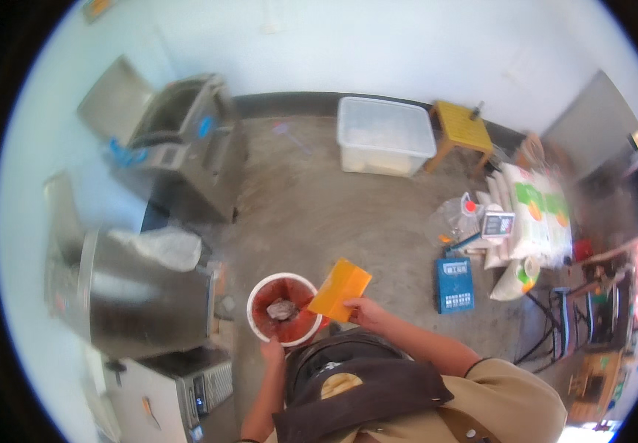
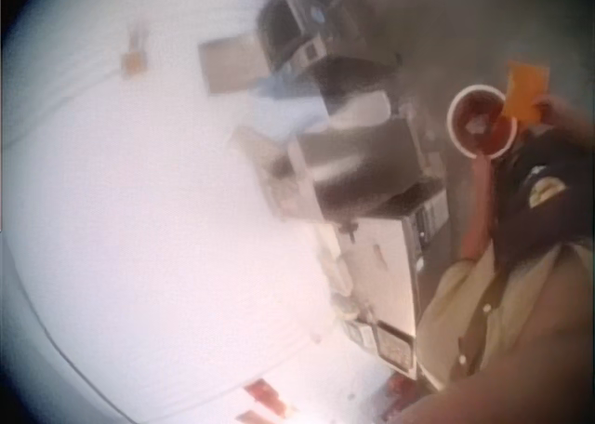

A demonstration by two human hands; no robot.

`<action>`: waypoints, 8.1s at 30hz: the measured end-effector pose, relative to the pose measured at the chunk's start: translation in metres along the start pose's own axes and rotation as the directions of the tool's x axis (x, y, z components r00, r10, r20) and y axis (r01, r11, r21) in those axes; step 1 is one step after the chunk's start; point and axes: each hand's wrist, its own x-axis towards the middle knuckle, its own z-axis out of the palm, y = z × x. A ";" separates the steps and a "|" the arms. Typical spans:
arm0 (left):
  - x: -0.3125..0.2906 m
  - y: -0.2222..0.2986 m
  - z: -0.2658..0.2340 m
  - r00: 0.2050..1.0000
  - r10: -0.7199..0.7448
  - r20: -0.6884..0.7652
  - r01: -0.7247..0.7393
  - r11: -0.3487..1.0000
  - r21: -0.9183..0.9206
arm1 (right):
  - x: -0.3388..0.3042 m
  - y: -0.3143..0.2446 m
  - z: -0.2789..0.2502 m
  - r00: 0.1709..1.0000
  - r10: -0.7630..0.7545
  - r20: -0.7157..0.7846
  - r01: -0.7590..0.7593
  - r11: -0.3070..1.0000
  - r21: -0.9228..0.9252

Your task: The person scrapes a yellow plastic scraper with a knife, then uses the scraper to wipe a stainless steel countertop. They move a tray of pastries aside, wipe the surface, and place the scraper into a bucket. The person then picks up a metal dough cutter and wipes it with the scraper before setting it down.

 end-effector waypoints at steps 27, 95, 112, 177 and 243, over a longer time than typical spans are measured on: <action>0.191 0.194 0.929 0.650 -0.262 0.713 -0.441 0.634 0.635 | 0.126 -0.445 -0.188 0.638 -0.214 -0.740 0.700 0.562 0.441; -0.074 0.482 1.470 -0.889 -0.191 0.416 -0.382 0.810 -0.444 | 0.100 -1.023 -0.510 0.282 -0.033 -0.959 0.670 0.723 0.172; -0.062 0.477 1.493 -0.935 -0.005 0.356 -0.197 0.839 -0.507 | 0.077 -1.049 -0.453 0.255 -0.139 -0.957 0.790 0.601 0.123; -0.089 0.391 1.558 -0.747 -0.160 0.645 -0.317 0.939 -0.133 | 0.072 -0.986 -0.465 -0.140 -0.337 -0.931 0.505 0.784 -0.360; -0.205 0.509 1.511 -0.877 0.071 0.476 -0.259 0.764 -0.591 | 0.020 -1.025 -0.434 -0.306 -0.376 -0.875 0.670 0.568 -0.478</action>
